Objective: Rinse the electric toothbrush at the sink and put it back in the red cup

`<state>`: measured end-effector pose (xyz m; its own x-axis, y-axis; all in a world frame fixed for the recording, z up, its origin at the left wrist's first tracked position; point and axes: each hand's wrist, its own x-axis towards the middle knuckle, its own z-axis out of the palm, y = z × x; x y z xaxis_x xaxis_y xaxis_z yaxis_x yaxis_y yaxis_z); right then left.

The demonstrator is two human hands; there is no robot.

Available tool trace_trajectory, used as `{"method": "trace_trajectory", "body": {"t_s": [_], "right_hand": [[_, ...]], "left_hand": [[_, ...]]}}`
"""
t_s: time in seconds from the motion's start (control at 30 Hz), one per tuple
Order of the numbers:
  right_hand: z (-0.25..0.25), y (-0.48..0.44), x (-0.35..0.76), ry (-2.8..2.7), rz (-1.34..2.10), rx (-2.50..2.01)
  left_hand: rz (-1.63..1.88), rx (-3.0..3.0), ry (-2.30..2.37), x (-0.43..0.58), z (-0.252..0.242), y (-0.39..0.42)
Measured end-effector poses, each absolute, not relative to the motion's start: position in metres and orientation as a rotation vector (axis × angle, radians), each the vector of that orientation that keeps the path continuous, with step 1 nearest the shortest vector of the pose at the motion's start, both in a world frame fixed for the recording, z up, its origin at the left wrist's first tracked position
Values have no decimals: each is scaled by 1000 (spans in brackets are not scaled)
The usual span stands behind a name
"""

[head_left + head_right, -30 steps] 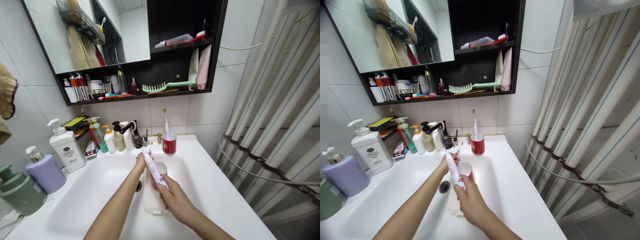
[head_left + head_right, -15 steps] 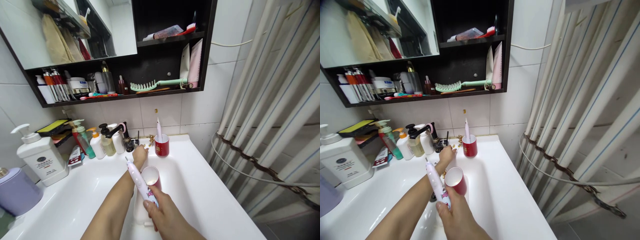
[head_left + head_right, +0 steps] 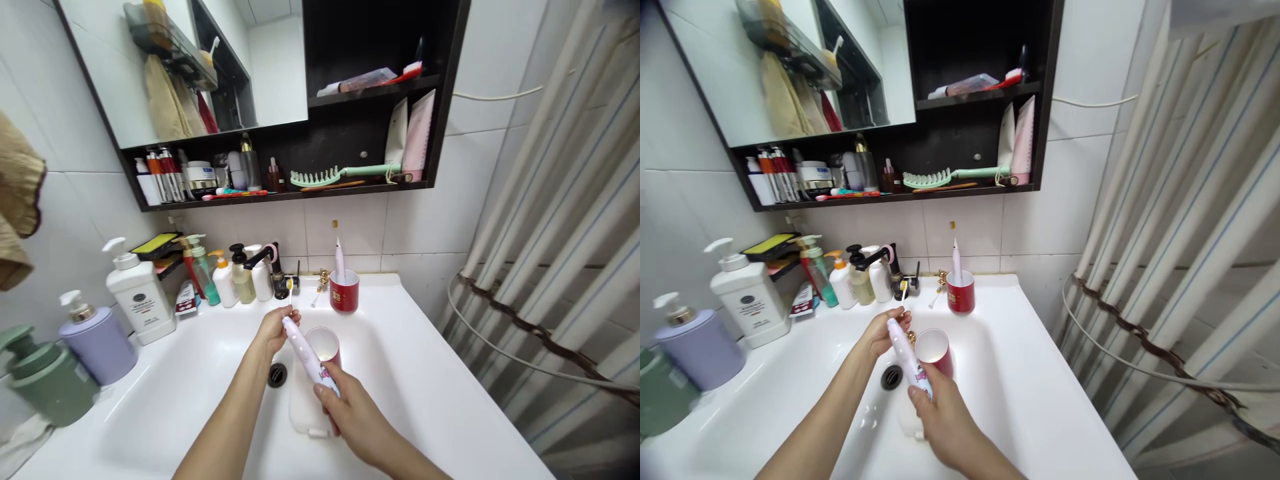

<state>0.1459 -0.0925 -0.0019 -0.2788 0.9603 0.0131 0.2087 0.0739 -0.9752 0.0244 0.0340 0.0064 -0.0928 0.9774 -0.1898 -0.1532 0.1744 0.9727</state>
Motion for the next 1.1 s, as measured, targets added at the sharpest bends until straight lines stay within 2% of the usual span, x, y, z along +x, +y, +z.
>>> {"method": "trace_trajectory", "body": {"t_s": [0.13, 0.23, 0.7, 0.83, 1.1], "right_hand": [[-5, -93, 141, -1618, 1325, -1244], [-7, -94, 137, -1608, 1390, -1272], [-7, -95, 132, -1415, 1544, -1267], [-8, -95, 132, -1426, 1449, -1318], [-5, -97, 132, -1302, 1617, -1214]], "left_hand": [[1252, 442, 848, 7, 20, 1], [1294, 321, 772, 2, 22, -6], [1379, 395, 734, 17, 5, -4], [1359, 436, 728, 20, 3, -3], [1246, 449, 701, 21, 7, -7]]}}
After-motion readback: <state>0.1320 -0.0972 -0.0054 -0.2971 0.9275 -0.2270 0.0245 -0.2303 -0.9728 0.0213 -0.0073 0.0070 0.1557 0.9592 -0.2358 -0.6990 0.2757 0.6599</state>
